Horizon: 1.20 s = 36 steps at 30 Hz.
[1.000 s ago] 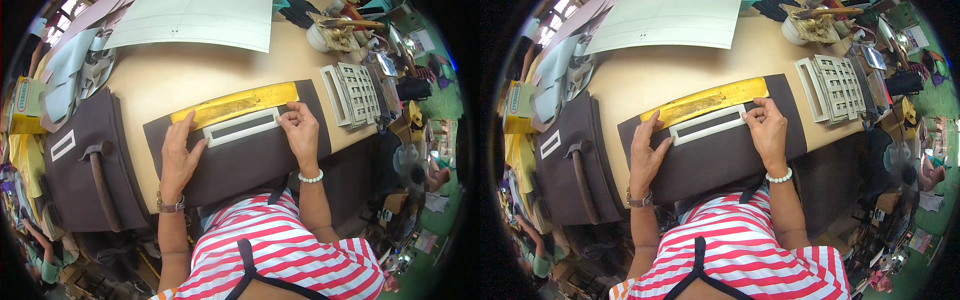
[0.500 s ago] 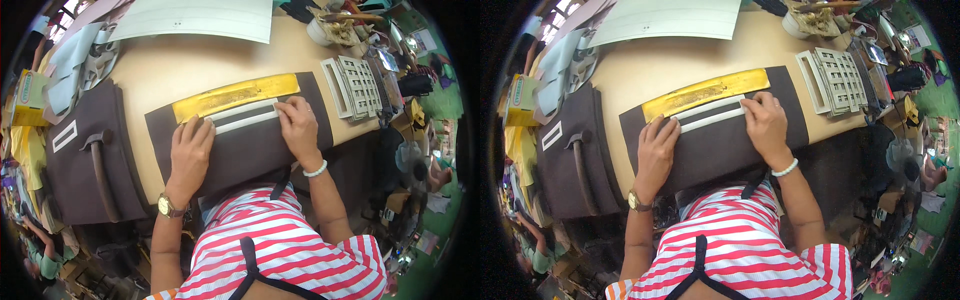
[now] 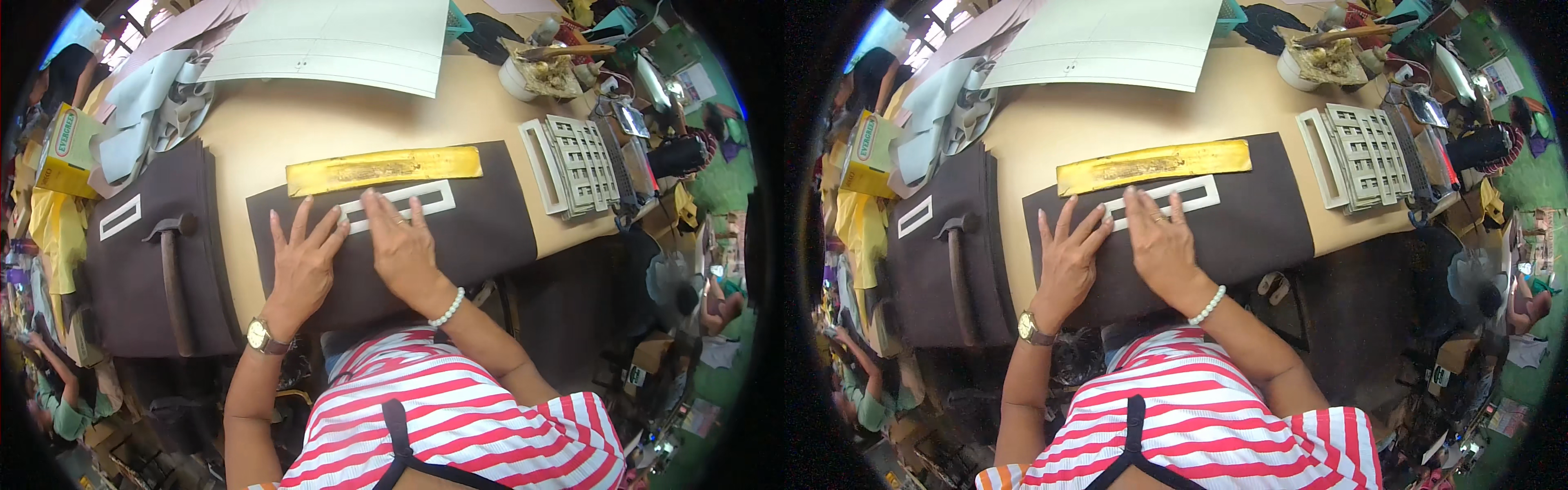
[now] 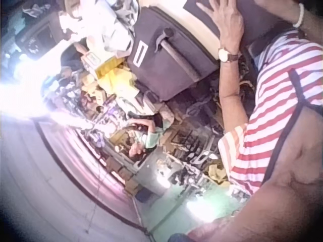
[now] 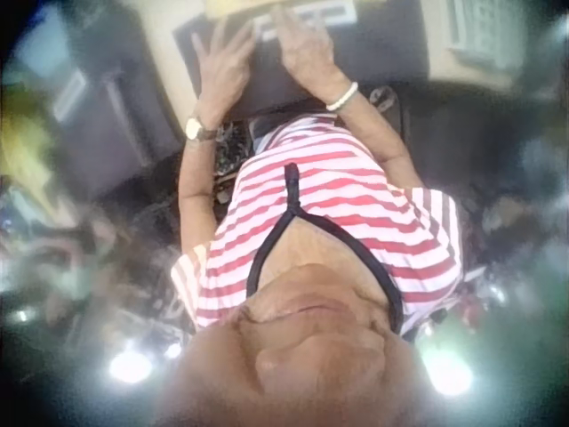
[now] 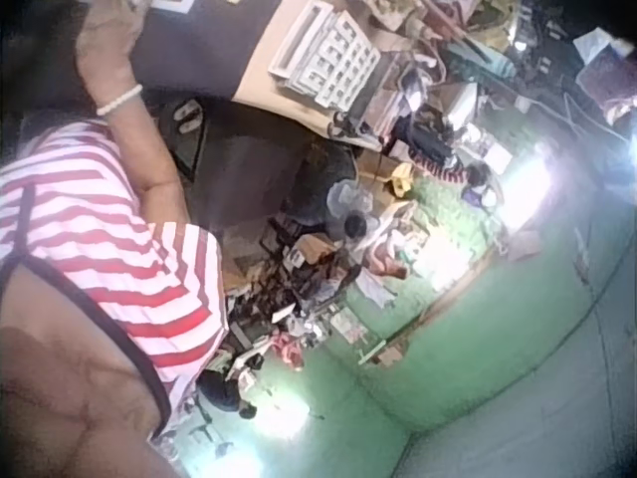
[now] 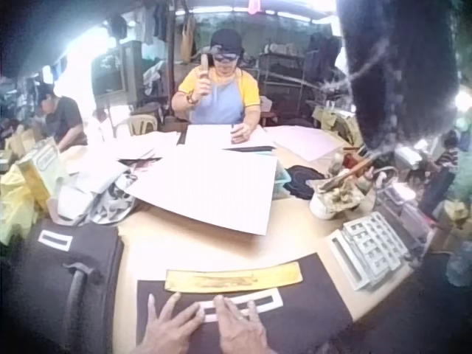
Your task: The person applies a rectangular template to a piece of dark leather and adjusts the material on the workbench, repeatedly positioning the template and folding the leather.
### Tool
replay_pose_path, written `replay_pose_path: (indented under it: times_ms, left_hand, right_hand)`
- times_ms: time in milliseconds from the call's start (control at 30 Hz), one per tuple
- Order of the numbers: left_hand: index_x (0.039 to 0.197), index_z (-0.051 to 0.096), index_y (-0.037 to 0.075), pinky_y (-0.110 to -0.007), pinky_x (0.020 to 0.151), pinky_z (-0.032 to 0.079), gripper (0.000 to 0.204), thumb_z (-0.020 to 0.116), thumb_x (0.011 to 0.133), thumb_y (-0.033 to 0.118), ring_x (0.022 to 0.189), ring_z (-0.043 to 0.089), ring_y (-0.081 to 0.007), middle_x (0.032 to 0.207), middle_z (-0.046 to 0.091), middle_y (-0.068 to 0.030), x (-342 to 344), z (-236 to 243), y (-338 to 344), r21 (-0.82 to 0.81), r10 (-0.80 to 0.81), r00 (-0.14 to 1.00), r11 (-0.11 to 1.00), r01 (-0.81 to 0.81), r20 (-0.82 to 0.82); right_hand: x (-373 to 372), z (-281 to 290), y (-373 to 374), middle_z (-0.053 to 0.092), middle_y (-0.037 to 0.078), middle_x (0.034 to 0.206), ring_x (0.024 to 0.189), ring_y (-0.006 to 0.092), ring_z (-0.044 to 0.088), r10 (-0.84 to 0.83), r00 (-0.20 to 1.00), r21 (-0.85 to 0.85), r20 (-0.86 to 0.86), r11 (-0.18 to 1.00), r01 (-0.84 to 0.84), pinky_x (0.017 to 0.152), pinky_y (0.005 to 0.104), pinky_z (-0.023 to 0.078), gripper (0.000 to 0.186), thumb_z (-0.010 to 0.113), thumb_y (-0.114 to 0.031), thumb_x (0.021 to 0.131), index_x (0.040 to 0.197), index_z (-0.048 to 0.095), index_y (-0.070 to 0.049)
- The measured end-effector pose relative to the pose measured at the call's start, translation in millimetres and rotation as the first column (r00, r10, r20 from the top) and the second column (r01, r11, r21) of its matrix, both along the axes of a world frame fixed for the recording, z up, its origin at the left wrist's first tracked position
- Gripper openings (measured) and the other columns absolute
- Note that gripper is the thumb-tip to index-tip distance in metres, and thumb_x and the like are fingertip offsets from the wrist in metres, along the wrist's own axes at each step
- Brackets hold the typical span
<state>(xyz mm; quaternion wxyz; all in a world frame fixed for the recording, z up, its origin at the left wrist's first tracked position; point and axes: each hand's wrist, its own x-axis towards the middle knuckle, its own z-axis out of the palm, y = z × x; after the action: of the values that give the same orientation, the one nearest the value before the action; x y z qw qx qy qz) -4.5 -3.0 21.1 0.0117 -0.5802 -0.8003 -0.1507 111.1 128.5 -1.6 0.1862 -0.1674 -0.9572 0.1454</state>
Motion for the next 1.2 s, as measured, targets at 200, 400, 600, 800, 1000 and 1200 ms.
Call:
replay_pose_path:
  times_ms: [200,400,600,800,1000,1200]
  left_hand:
    - [0.119,0.061,0.012,-0.066,0.107,0.011,0.044,0.051,0.078,-0.004,0.132,0.035,-0.0325,0.132,0.053,-0.0042,-0.9,1.5,-2.8,-0.011,-0.016,0.999,1.000,0.016,-0.029]
    - [0.125,0.058,0.013,-0.065,0.107,0.013,0.051,0.049,0.078,-0.006,0.134,0.033,-0.0322,0.135,0.050,-0.0040,-4.8,-0.1,1.2,-0.020,-0.046,0.999,0.999,0.045,-0.023]
    - [0.126,0.056,0.010,-0.064,0.108,0.012,0.054,0.051,0.075,-0.005,0.135,0.031,-0.0326,0.136,0.049,-0.0060,-4.8,-0.1,2.5,-0.038,-0.090,0.995,0.995,0.088,-0.036]
    - [0.126,0.054,0.005,-0.062,0.109,0.011,0.053,0.053,0.074,-0.003,0.138,0.026,-0.0313,0.136,0.047,-0.0089,7.8,7.3,-0.4,-0.146,-0.052,0.982,0.989,0.025,-0.180]
    - [0.122,0.055,-0.003,-0.063,0.108,0.013,0.047,0.054,0.075,0.004,0.137,0.027,-0.0316,0.129,0.049,-0.0152,21.6,2.4,1.6,-0.186,-0.054,0.938,0.983,-0.011,-0.341]
    - [0.119,0.057,-0.003,-0.063,0.108,0.015,0.044,0.053,0.075,0.003,0.134,0.034,-0.0316,0.125,0.053,-0.0171,27.7,0.5,-4.3,-0.153,0.033,0.938,0.984,-0.091,-0.346]
  right_hand:
    - [39.1,7.1,49.8,0.057,0.019,0.125,0.119,0.0253,0.053,-0.205,0.977,0.121,0.064,0.973,0.197,0.105,0.0559,0.029,0.045,0.042,-0.004,0.086,0.130,0.043,0.006]
    - [40.6,22.5,65.3,0.057,0.017,0.125,0.116,0.0291,0.055,-0.335,0.935,0.252,0.118,0.921,0.298,0.105,0.0578,0.026,0.043,0.041,-0.001,0.084,0.126,0.049,0.003]
    - [-3.8,-0.4,-29.0,0.054,0.020,0.128,0.119,0.0288,0.053,0.001,0.999,-0.037,-0.039,0.999,-0.003,0.104,0.0590,0.027,0.046,0.044,-0.007,0.084,0.128,0.047,0.006]
    - [46.3,4.0,24.7,0.057,0.017,0.126,0.121,0.0255,0.053,-0.126,0.991,0.033,0.045,0.992,0.125,0.104,0.0602,0.027,0.047,0.045,-0.001,0.083,0.129,0.045,0.005]
    - [73.1,12.3,57.3,0.059,0.014,0.124,0.121,0.0242,0.052,-0.246,0.966,0.060,0.086,0.969,0.241,0.103,0.0637,0.025,0.041,0.044,-0.002,0.086,0.127,0.046,0.004]
    - [44.4,31.2,79.4,0.065,0.011,0.106,0.111,0.0288,0.057,-0.306,0.949,0.162,0.069,0.943,0.292,0.100,0.0616,0.029,0.039,0.051,-0.012,0.088,0.126,0.050,-0.003]
